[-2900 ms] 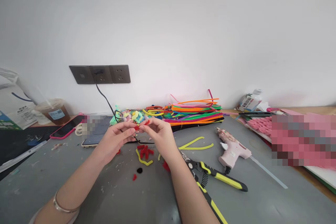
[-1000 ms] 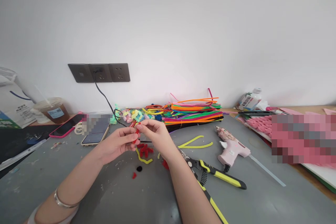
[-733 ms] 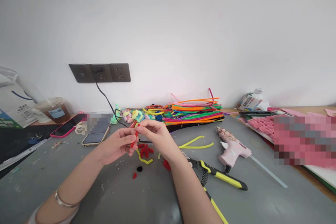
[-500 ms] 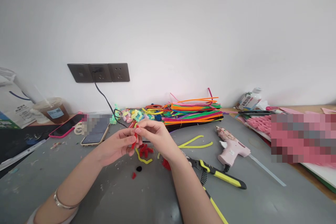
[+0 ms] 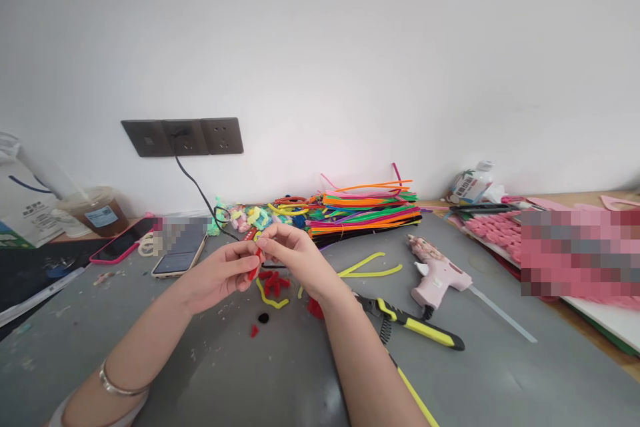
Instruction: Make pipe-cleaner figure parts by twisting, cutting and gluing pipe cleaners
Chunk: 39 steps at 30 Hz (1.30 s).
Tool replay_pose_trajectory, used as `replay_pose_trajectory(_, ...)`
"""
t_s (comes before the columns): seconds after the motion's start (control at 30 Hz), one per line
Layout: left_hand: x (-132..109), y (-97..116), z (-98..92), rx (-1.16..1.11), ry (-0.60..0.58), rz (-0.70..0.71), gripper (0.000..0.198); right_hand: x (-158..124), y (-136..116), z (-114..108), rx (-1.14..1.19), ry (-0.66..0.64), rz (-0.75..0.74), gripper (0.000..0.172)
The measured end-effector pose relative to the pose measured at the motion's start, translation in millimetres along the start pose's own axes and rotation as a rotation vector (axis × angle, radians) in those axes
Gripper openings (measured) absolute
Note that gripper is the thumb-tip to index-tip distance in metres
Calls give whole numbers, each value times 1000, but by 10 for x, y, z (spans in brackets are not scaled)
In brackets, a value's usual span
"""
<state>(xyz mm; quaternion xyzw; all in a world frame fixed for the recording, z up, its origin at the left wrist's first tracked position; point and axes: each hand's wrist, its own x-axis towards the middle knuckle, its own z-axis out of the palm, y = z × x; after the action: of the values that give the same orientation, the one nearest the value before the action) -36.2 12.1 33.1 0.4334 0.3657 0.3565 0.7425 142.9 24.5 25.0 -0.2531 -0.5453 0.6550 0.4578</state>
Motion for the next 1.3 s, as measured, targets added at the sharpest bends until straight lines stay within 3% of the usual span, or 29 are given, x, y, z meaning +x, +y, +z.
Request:
replay_pose_trajectory(0.23,-2,-11,8,-102,53,98,26,-3,-24,18,28,12,-58,19)
replay_pose_trajectory(0.47,8,36,80,-201,147,159,34,35,-21,60,-121,46,-264,15)
replay_pose_trajectory(0.8,44,-28,146,-337,220,283,30,44,38,106,-443,151,-569,10)
replay_pose_trajectory(0.9,42,-27,149,-327,195,328,28,52,58,115,-482,154,-586,8)
replay_pose_trajectory(1.1,32,-23,134,-308,270,376,31,58,88,152,-476,138,-567,5)
replay_pose_trajectory(1.3,31,-13,144,-248,272,412,28,48,86,140,-443,170,-570,7)
